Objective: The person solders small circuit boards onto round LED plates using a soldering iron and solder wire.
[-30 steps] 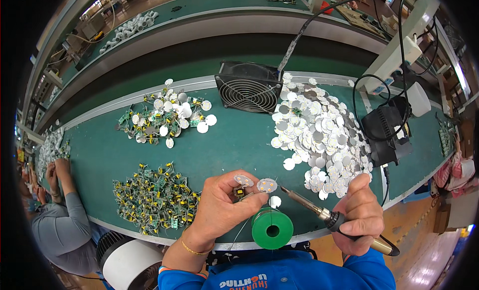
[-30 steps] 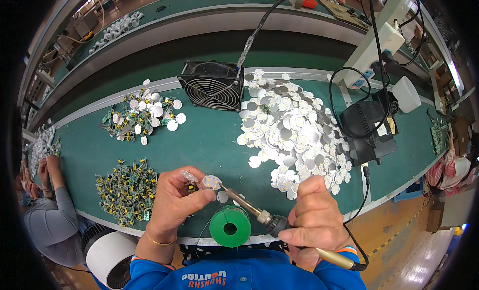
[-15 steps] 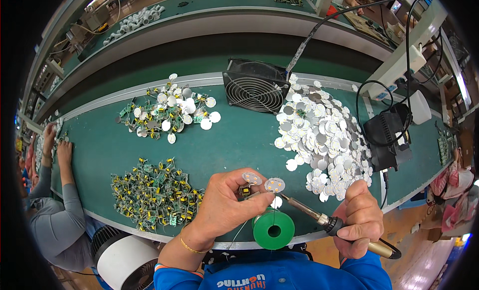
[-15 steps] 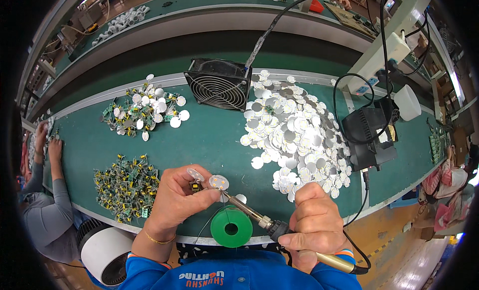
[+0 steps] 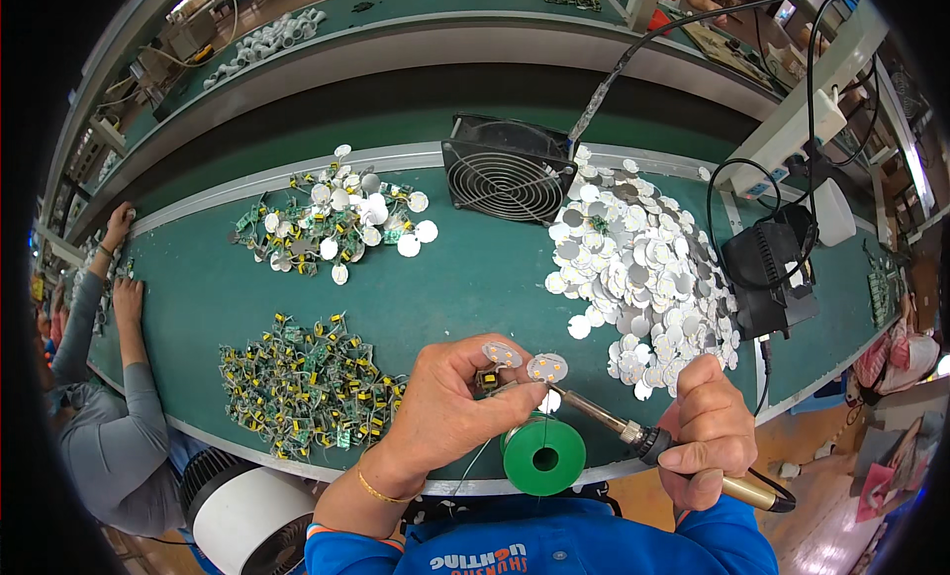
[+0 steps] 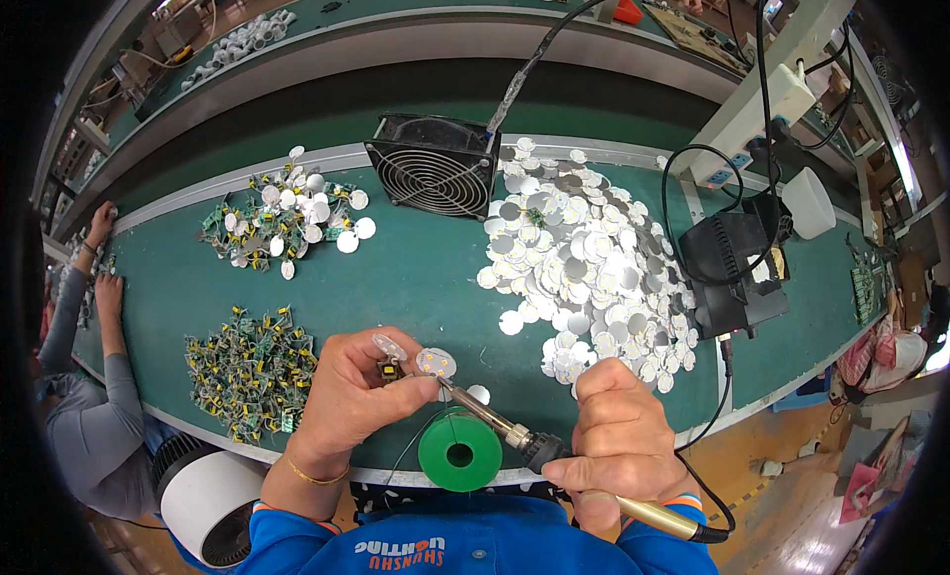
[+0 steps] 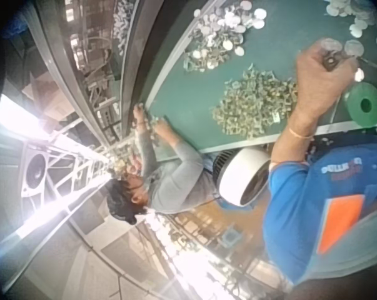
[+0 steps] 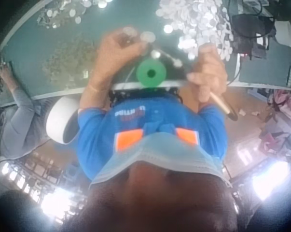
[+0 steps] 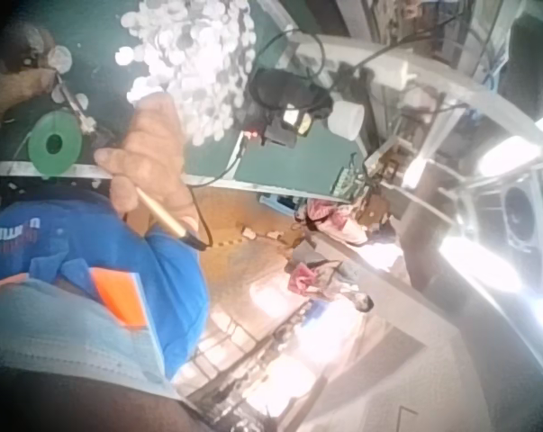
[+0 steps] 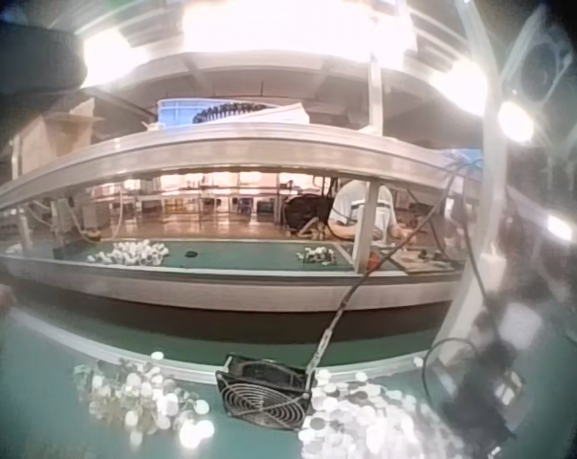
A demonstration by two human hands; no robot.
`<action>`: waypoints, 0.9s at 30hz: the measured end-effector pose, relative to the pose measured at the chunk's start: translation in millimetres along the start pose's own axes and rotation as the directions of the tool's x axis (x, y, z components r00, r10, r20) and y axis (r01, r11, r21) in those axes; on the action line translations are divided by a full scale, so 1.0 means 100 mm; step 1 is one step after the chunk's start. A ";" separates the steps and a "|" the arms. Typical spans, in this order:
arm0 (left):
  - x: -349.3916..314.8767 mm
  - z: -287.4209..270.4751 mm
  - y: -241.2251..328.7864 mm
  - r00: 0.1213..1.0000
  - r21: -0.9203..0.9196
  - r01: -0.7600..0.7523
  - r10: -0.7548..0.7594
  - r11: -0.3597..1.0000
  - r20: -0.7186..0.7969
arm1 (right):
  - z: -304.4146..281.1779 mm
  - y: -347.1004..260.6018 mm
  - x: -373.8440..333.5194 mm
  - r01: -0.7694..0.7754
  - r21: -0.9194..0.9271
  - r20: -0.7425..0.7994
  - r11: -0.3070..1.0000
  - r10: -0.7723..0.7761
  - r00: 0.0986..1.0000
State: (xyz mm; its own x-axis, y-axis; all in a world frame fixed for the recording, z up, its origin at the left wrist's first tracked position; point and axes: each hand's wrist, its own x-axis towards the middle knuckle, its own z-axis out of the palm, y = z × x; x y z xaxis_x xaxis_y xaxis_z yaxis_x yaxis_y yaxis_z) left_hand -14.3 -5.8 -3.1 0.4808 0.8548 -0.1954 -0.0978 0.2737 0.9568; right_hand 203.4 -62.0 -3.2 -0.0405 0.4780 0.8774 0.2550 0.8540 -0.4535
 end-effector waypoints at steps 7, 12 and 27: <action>-0.01 0.00 0.01 1.000 0.011 0.023 -0.023 1.000 0.003 | -0.02 -0.01 0.01 -0.026 -0.009 0.053 1.000 0.026 0.998; -0.01 0.00 0.02 1.000 0.020 0.013 -0.013 1.000 -0.002 | -0.11 0.00 0.01 -0.010 0.010 0.132 1.000 0.009 0.991; 0.06 -0.06 -0.09 0.999 -0.033 0.036 -0.036 0.999 -0.003 | -0.10 0.00 0.04 -0.028 0.021 0.100 0.999 0.026 0.995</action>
State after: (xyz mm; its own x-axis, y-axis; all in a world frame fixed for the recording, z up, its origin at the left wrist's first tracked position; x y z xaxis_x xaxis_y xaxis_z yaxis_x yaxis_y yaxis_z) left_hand -15.7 -0.7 -13.9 0.4818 0.8454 -0.2307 -0.1085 0.3188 0.9416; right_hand 212.7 -61.9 2.4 -0.1302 0.5179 0.8455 0.2354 0.8445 -0.4811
